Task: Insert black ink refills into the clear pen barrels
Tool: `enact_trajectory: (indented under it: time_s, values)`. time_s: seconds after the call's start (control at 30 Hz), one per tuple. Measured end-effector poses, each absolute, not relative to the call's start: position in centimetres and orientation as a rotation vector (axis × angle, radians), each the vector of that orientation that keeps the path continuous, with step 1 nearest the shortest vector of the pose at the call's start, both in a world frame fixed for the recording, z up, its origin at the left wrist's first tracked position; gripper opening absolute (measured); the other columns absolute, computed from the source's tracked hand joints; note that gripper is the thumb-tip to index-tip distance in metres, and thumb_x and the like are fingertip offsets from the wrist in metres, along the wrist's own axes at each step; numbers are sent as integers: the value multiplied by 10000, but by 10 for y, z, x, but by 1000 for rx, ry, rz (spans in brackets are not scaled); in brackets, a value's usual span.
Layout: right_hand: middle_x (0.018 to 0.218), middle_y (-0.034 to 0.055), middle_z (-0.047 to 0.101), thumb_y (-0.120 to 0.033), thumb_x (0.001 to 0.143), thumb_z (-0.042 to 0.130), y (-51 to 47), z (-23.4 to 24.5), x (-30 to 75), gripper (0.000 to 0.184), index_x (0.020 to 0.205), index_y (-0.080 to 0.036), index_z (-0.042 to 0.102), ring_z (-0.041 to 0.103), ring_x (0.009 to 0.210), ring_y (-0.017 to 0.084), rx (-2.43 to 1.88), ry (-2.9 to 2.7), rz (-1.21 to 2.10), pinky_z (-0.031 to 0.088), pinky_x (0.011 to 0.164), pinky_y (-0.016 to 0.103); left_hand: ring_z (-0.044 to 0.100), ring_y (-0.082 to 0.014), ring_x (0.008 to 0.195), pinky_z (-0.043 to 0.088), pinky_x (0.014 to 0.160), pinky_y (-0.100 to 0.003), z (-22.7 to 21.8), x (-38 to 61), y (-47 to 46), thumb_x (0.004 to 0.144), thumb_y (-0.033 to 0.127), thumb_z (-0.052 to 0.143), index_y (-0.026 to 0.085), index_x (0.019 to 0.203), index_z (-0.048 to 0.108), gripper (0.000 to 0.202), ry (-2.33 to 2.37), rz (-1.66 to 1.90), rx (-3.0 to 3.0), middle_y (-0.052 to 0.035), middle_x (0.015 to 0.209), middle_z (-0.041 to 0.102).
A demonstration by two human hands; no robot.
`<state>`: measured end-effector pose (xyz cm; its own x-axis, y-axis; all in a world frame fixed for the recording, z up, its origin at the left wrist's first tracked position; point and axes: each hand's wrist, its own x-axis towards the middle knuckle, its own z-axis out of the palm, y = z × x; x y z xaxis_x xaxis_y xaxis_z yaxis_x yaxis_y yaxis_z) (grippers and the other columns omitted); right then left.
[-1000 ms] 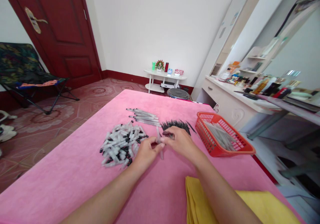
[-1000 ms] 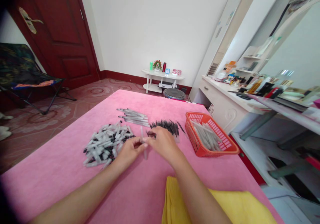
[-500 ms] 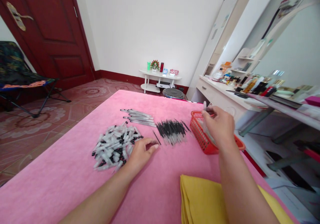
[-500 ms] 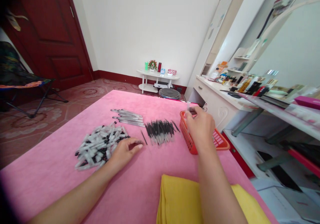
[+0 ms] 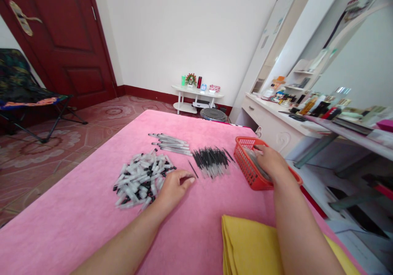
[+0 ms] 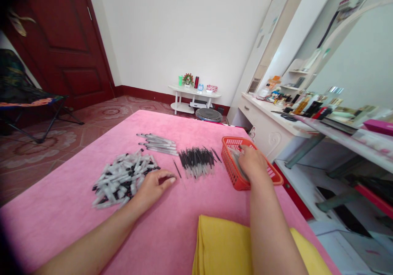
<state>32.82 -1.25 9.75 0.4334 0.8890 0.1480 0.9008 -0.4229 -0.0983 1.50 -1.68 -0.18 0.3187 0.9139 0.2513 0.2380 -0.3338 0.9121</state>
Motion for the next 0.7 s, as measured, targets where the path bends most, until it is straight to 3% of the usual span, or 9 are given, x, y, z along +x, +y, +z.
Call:
enact_trajectory:
  time_s: [0.17, 0.37, 0.7]
  values:
    - [1080, 134, 635, -189, 775, 431, -10, 88, 338, 415, 1148, -199, 611, 589, 987, 249, -2547, -1642, -70, 427, 782, 325, 620, -206, 732, 450, 699, -293, -3, 15, -16, 719, 249, 568, 206, 746, 725, 164, 1023, 1064, 1804, -47, 784, 709]
    - [1052, 107, 650, -255, 730, 513, -16, 96, 332, 373, 1075, -275, 654, 607, 936, 289, -2654, -1468, -99, 447, 718, 359, 617, -205, 734, 446, 707, -294, -4, 16, -16, 726, 245, 561, 197, 762, 720, 170, 1029, 1036, 1801, -47, 786, 706]
    - [946, 166, 665, -345, 723, 505, -21, 103, 341, 348, 981, -217, 701, 612, 893, 332, -2707, -1169, -182, 451, 659, 386, 618, -199, 739, 443, 713, -288, -4, 15, -16, 738, 238, 549, 194, 764, 712, 171, 1049, 993, 1839, -40, 779, 703]
